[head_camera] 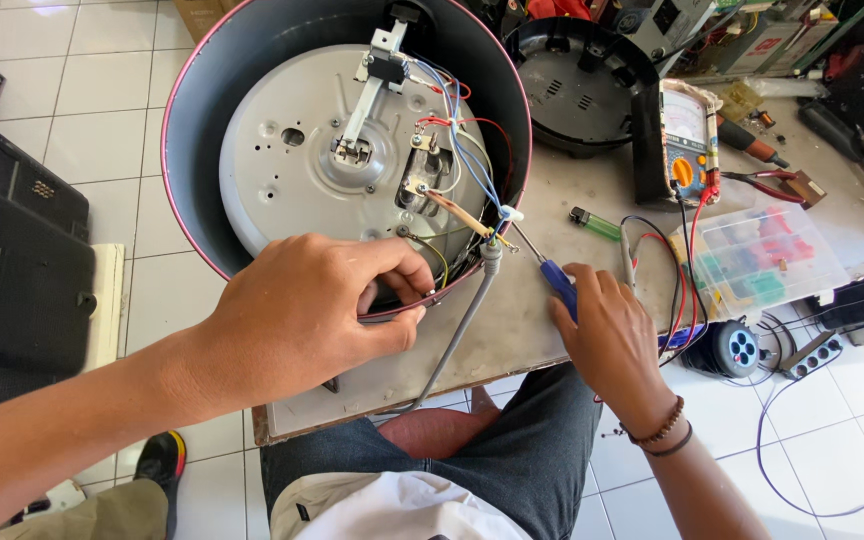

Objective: The person uses pliers to strip the insulation from a wire and then uses a screwdriver to tighten a screw on a small component attached to a circular device. They also use a multimeter to test the connections.

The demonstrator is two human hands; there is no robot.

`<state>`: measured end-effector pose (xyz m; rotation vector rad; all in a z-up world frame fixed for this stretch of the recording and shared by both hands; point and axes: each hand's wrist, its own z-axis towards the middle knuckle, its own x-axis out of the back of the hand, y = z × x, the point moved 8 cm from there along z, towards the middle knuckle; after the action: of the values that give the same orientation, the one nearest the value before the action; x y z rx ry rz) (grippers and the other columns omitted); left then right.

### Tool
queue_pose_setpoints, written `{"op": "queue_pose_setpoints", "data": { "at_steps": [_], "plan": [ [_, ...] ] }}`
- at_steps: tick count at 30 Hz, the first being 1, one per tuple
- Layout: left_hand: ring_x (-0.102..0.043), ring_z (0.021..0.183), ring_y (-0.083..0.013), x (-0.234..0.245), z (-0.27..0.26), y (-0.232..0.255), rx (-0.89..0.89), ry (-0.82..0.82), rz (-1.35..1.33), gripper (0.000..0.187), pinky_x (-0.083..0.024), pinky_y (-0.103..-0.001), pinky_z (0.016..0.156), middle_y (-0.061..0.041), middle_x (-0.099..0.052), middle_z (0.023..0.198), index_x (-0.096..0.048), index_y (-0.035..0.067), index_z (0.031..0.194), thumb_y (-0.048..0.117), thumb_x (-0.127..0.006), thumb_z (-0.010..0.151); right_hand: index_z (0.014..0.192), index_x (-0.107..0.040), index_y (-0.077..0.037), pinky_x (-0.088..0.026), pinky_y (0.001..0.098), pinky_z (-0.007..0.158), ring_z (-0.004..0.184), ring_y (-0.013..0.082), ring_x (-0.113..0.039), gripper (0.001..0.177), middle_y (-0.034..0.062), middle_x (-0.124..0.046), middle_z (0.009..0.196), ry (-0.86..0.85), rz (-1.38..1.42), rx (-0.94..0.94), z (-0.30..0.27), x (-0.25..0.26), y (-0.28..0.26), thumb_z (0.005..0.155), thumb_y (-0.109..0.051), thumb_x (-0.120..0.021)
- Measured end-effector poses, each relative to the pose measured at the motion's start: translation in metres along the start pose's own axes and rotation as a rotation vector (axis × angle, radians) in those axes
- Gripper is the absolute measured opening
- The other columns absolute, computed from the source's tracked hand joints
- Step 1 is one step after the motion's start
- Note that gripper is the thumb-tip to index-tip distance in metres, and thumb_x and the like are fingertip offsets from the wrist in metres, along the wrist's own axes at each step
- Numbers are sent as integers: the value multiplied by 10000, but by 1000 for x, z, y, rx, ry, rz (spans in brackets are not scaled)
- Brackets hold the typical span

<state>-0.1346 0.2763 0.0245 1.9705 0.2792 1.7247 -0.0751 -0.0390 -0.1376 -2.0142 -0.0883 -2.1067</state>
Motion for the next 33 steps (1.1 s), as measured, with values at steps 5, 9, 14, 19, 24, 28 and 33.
{"op": "queue_pose_setpoints", "data": {
  "at_steps": [5, 9, 14, 19, 24, 28, 33],
  "plan": [
    [-742, 657, -163, 0, 0, -4, 38, 13, -4, 214, -597, -393, 744, 126, -772, 669, -857, 432, 1077, 475, -794, 877, 1276, -637, -82, -513, 692, 745, 912, 561, -712, 290, 212, -713, 1173, 17, 142, -125, 2, -15, 21, 1085, -269, -525],
    [-732, 658, -145, -1, -2, -7, -8, 46, -17, 212, -600, -405, 724, 163, -819, 733, -845, 402, 1076, 445, -801, 873, 1283, -608, -90, -482, 570, 858, 908, 439, -676, 252, 159, -729, 978, 32, 479, -245, -58, 2, 34, 1076, -200, -516],
    [-718, 615, -105, 2, -6, 1, -181, 138, -97, 184, -589, -341, 684, 139, -837, 755, -818, 299, 1050, 319, -825, 867, 1488, -679, -234, -394, 306, 494, 494, 134, -358, 497, -35, -511, 603, 146, 649, -155, -169, 14, 23, 1031, -428, -686],
    [-667, 604, -111, 8, -12, 10, -266, 180, -15, 197, -565, -366, 655, 165, -836, 799, -815, 296, 1057, 366, -864, 880, 1475, -773, -238, -424, 298, 473, 463, 171, -361, 511, -23, -595, 587, 152, 603, 8, -204, 22, -16, 970, -313, -800],
    [-624, 566, -74, 9, -12, 16, -244, 194, 8, 225, -547, -340, 632, 222, -879, 862, -831, 290, 1036, 416, -897, 861, 1537, -741, -275, -332, 296, 472, 554, 193, -275, 539, -24, -553, 647, 131, 668, 92, -192, 39, -44, 1003, -258, -813],
    [-644, 564, -77, 9, -12, 16, -186, 229, 29, 129, -543, -347, 636, 218, -873, 815, -843, 319, 997, 404, -870, 904, 1550, -742, -289, -380, 304, 473, 554, 215, -305, 539, -6, -542, 627, 120, 665, 71, -193, 34, -42, 1014, -303, -802],
    [-634, 545, -78, 8, -13, 14, -200, 280, 55, 125, -530, -347, 608, 194, -817, 721, -852, 316, 1000, 388, -885, 903, 1557, -742, -270, -342, 303, 463, 511, 184, -316, 531, -7, -511, 585, 122, 714, 64, -192, 37, -45, 1029, -295, -783]
  ]
}}
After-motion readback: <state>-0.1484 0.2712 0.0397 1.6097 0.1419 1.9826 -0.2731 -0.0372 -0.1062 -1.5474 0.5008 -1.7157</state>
